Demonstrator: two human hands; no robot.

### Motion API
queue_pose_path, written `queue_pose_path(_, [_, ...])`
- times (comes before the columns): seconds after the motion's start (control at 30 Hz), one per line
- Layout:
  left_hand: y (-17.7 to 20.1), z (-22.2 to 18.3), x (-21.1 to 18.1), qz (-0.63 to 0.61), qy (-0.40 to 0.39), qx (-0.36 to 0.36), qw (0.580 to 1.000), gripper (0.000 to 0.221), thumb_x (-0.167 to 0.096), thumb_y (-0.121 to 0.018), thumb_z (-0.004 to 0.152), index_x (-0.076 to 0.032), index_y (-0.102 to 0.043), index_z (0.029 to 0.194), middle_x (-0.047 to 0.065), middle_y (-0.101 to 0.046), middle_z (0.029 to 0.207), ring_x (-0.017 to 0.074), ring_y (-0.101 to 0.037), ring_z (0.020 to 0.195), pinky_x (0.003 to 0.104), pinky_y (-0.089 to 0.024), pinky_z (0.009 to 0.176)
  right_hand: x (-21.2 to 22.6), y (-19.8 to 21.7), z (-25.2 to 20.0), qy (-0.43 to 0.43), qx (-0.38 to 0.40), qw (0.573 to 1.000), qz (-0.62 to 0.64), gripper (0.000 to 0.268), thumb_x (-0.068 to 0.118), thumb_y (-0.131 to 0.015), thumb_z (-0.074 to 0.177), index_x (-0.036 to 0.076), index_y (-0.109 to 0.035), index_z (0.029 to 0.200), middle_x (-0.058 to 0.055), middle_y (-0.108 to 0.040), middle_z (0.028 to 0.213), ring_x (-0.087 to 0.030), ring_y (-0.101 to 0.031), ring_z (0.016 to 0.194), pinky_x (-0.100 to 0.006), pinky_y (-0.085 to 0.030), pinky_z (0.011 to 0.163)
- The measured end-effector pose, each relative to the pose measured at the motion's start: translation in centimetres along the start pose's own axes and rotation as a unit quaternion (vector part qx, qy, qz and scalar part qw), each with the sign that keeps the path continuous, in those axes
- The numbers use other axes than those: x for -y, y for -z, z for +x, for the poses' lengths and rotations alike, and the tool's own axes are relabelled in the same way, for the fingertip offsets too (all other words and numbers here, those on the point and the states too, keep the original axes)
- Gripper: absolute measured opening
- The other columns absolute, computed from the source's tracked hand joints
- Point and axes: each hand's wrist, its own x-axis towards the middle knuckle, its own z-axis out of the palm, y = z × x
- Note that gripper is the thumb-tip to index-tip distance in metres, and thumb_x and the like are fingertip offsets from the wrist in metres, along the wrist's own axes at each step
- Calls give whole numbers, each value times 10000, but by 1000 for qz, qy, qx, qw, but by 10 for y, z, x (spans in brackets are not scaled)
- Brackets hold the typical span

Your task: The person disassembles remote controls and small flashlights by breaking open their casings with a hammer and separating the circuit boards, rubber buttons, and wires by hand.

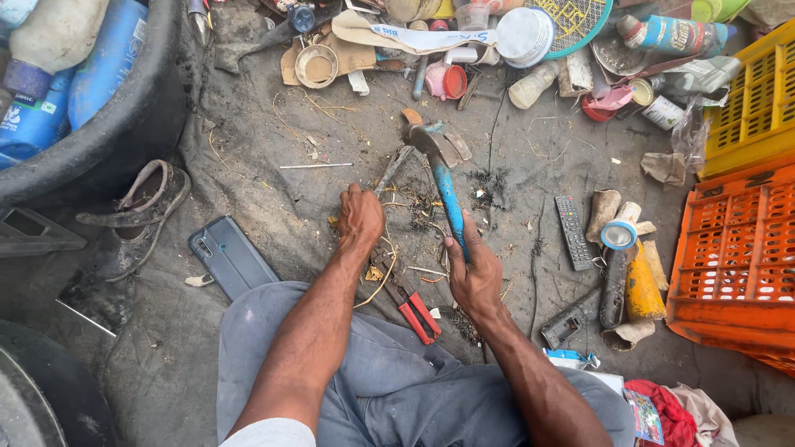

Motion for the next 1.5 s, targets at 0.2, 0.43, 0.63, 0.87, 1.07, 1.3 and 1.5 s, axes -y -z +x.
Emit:
queue_pose_path(0.2, [-7, 5, -2, 15, 15, -25, 999, 192, -85, -613, 899, -8, -664, 731, 258, -565, 1254, 300, -583, 1006, 389, -601, 721, 5, -13, -5, 6, 46, 999, -5, 556, 233, -628, 1049, 164, -422, 1561, -125, -699, 793, -195, -623, 580, -386, -482, 527])
queue_pose_path(0.43, [-8, 3, 5, 4, 42, 9, 999, 252, -106, -571, 973, 6, -661, 767, 207, -580, 1237, 283, -577, 1003, 364, -612, 714, 6, 8, -21, 71, -82, 989, 103, 564, 230, -614, 1083, 155, -389, 1595, -106, -650, 784, -192, -610, 643, -391, -507, 553])
queue_pose_path(0.63, [-7, 5, 0, 6, 9, -41, 999, 216, -119, -577, 1003, 7, -695, 873, 217, -600, 1206, 295, -599, 1013, 380, -594, 752, 7, -16, -8, -92, 163, 974, -125, 559, 207, -656, 1058, 209, -410, 1560, -122, -687, 778, -219, -613, 575, -382, -463, 530])
queue_pose_path(0.87, [9, -1, -1, 19, 45, 19, 999, 190, -78, -635, 936, 34, -718, 806, 221, -586, 1288, 305, -593, 1088, 382, -610, 793, 10, 3, -13, 101, -59, 991, 69, 559, 204, -586, 1096, 181, -344, 1600, -111, -696, 834, -234, -682, 657, -420, -554, 575])
queue_pose_path(1.07, [19, -8, -14, -8, 56, -6, 998, 160, -106, -617, 971, 0, -710, 896, 202, -597, 1197, 303, -596, 1068, 399, -605, 800, 9, -3, 9, -169, 177, 959, -139, 555, 250, -605, 1110, 212, -342, 1596, -113, -651, 706, -242, -608, 543, -413, -455, 482])
queue_pose_path(1.3, [12, 5, -8, 17, 32, -19, 999, 189, -137, -627, 978, 3, -689, 868, 214, -566, 1237, 325, -571, 1072, 398, -607, 755, 1, 16, -6, 137, -188, 951, 203, 609, 112, -600, 1100, 182, -310, 1631, -81, -601, 791, -133, -533, 582, -316, -416, 488])
queue_pose_path(1.5, [5, 2, -5, 13, 47, 17, 999, 195, -104, -616, 989, 23, -718, 882, 207, -575, 1287, 300, -579, 1107, 375, -613, 786, 4, -13, 8, -54, 50, 997, -9, 591, 193, -584, 1073, 191, -313, 1599, -92, -637, 686, -183, -606, 544, -363, -484, 468])
